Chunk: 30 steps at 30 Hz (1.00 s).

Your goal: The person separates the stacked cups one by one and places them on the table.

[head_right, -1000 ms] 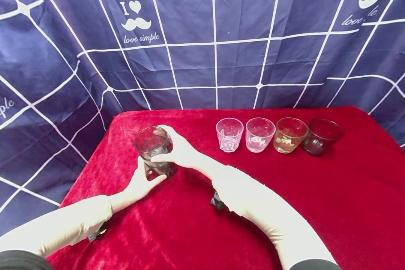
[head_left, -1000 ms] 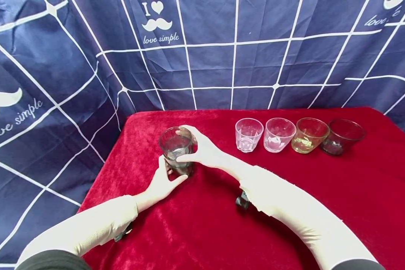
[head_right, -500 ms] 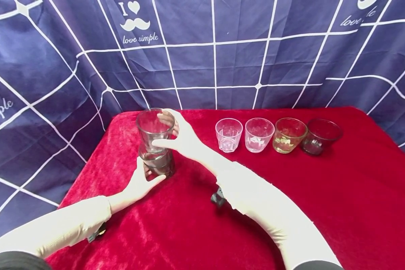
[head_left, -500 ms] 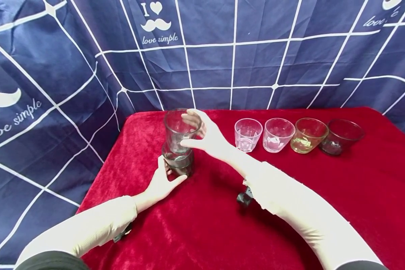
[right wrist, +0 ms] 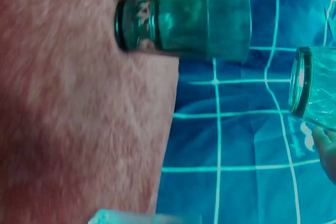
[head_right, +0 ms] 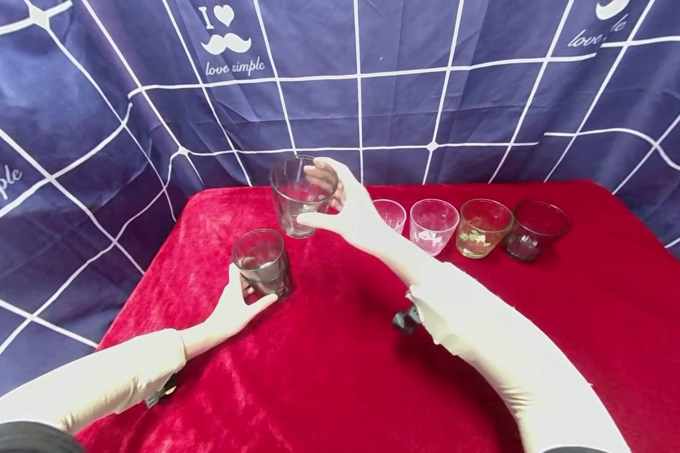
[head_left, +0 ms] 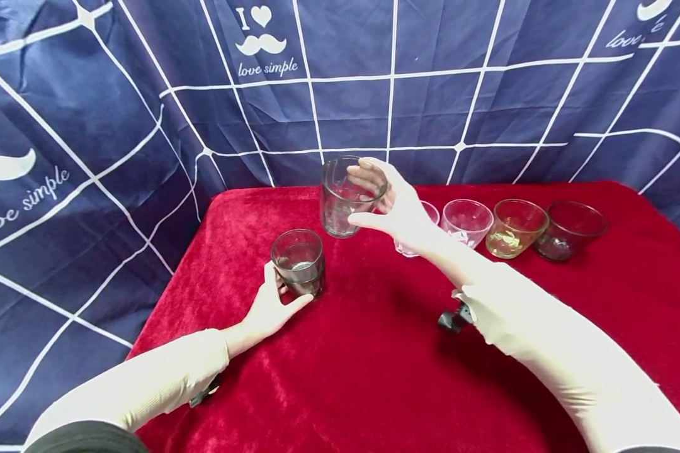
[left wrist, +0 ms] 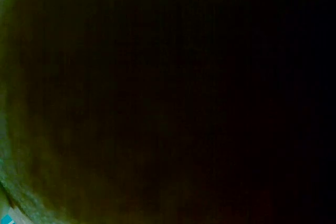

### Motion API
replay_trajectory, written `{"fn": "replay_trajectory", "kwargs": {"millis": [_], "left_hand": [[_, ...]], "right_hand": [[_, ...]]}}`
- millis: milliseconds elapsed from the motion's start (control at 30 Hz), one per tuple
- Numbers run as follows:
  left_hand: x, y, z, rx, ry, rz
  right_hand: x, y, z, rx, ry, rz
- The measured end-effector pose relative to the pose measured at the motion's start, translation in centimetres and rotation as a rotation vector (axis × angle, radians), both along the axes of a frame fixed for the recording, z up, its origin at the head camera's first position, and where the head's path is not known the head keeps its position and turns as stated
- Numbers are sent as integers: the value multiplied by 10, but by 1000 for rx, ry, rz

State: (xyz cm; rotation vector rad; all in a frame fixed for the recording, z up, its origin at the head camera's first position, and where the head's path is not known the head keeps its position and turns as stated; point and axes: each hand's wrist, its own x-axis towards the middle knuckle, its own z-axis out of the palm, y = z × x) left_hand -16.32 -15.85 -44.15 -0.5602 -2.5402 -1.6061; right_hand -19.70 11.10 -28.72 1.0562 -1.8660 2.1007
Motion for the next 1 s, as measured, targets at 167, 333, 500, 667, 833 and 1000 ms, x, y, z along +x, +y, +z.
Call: {"fn": "replay_trajectory", "kwargs": {"millis": [167, 333, 500, 667, 833, 1000], "left_hand": [[0, -1, -1, -6, 2, -2], [-1, -2, 0, -7, -4, -16], [-1, -2, 0, -10, -3, -17], [-2, -2, -1, -16, 5, -23], [-3, -2, -1, -10, -6, -20], [-2, -2, 0, -23, 7, -9]], "right_hand": [[5, 22, 3, 27, 11, -20], [10, 46, -1, 64, 22, -60], [16, 68, -13, 71, -28, -70], [24, 90, -31, 198, -73, -170], [34, 107, -48, 294, -133, -249], [39, 117, -64, 392, -159, -300]]}}
